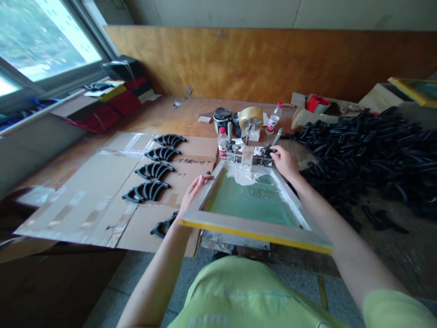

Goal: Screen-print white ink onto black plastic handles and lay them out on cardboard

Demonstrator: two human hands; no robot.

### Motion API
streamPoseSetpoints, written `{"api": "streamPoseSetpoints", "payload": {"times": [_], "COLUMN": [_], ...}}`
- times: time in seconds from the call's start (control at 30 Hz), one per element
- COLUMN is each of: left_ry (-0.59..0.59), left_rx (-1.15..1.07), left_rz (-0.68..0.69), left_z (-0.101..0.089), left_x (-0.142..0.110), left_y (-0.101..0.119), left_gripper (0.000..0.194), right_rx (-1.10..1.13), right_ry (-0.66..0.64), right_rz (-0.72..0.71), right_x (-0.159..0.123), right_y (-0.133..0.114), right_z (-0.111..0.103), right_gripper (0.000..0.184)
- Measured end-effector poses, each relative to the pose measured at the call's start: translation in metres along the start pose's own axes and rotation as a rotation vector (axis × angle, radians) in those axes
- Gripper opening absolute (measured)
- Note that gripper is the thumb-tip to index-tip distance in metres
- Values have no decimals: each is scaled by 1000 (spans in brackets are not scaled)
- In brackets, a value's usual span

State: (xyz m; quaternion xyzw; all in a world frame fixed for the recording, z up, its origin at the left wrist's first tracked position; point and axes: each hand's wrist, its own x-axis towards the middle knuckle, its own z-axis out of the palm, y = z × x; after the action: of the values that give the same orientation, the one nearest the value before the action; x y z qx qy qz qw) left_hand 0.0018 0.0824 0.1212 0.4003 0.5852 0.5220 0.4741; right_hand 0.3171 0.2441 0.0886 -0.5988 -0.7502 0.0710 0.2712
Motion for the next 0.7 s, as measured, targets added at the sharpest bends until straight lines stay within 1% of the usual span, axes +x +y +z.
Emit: {"api": "streamPoseSetpoints", "payload": {"times": [0.07, 0.1, 0.17, 0.23, 0.3, 0.33, 0.37, 0.4, 0.5, 0.53, 0.57, 0.63, 0.7], "left_ry": [-14, -25, -8, 45, 107, 119, 105, 62, -125, -159, -165, -120, -39], "left_rx": [-149, -208, -255, -267, -267, -257, -237, -210, -148, -155, -179, -262, -342], "left_rz": [107, 131, 121, 75, 51, 24, -22, -87, -317, -376, -419, -450, -431], "left_z": [11, 17, 28, 35, 40, 41, 42, 44, 54, 59, 65, 76, 83], "left_x": [12, 19, 29, 33, 27, 21, 11, 0, -41, -53, -63, -78, -85], "left_y": [18, 25, 36, 36, 23, 12, 0, -14, -51, -60, -67, -75, -79], "left_gripper": [48, 47, 45, 44, 47, 49, 51, 53, 57, 60, 63, 65, 59], "right_rx": [17, 18, 19, 19, -3, -19, -30, -31, 20, 43, 63, 87, 88], "right_ry": [29, 8, -73, -181, -271, -300, -320, -332, -336, -323, -306, -277, -274], "right_rz": [131, 143, 71, -100, -266, -319, -350, -366, -418, -436, -452, -495, -568], "right_x": [-21, -35, -65, -92, -109, -112, -113, -112, -107, -108, -111, -125, -145], "right_y": [26, 33, 33, 20, 3, -5, -10, -15, -30, -38, -47, -69, -90], "right_z": [7, 14, 32, 49, 59, 60, 59, 56, 44, 40, 36, 28, 22], "right_gripper": [29, 28, 25, 22, 22, 22, 21, 19, 15, 15, 15, 17, 20]}}
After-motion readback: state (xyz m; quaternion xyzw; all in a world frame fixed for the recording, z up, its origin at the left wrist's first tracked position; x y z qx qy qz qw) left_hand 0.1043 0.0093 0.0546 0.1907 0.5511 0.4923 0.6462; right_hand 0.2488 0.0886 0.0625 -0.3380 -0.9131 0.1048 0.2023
